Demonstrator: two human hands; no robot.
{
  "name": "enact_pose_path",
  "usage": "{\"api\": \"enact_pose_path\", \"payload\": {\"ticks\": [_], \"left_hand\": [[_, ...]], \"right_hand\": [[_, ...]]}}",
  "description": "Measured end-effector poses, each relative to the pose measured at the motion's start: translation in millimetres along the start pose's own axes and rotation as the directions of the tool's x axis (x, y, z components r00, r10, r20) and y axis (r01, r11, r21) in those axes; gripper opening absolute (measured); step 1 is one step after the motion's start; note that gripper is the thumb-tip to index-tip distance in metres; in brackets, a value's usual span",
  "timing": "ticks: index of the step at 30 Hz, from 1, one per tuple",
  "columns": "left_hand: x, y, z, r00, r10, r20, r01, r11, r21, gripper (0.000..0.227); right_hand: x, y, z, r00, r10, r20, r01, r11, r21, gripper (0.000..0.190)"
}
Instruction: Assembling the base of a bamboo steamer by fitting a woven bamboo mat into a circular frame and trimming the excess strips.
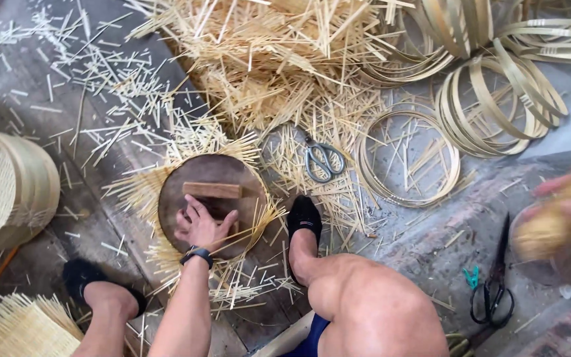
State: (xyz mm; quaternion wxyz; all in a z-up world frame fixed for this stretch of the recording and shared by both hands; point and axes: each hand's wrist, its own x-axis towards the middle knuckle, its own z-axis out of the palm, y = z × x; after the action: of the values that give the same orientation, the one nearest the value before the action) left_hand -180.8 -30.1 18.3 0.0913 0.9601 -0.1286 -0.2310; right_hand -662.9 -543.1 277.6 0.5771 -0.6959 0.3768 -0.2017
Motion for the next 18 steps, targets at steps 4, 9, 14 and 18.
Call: {"api": "enact_pose_path", "payload": {"ticks": [4,9,14,18], "left_hand": [[-4.3,7.7,-12.9,1.000,-0.012,0.027,0.012,1.000,-0.022,0.138],[-10.4,10.8,-18.4,1.000,-0.016,-0.005,0.016,0.999,-0.028,0.135],[-7.7,8.3,-15.5,1.000,0.007,0.002,-0.007,1.000,-0.002,0.134],[-16.5,12.4,-22.7,1.000,-0.010,0.027,0.011,0.999,-0.035,0.132]], "right_hand": [[-42.8,23.0,190.4,0.973,0.184,0.142,-0.183,0.983,-0.018,0.038],[-41.1,54.0,339.6,0.934,0.064,0.350,-0.043,0.997,-0.065,0.071],[76.6,91.2,459.1,0.929,0.279,0.243,-0.307,0.948,0.085,0.031],[239.3,67.4,520.0,0.934,0.335,0.123,-0.346,0.935,0.079,0.029]]}}
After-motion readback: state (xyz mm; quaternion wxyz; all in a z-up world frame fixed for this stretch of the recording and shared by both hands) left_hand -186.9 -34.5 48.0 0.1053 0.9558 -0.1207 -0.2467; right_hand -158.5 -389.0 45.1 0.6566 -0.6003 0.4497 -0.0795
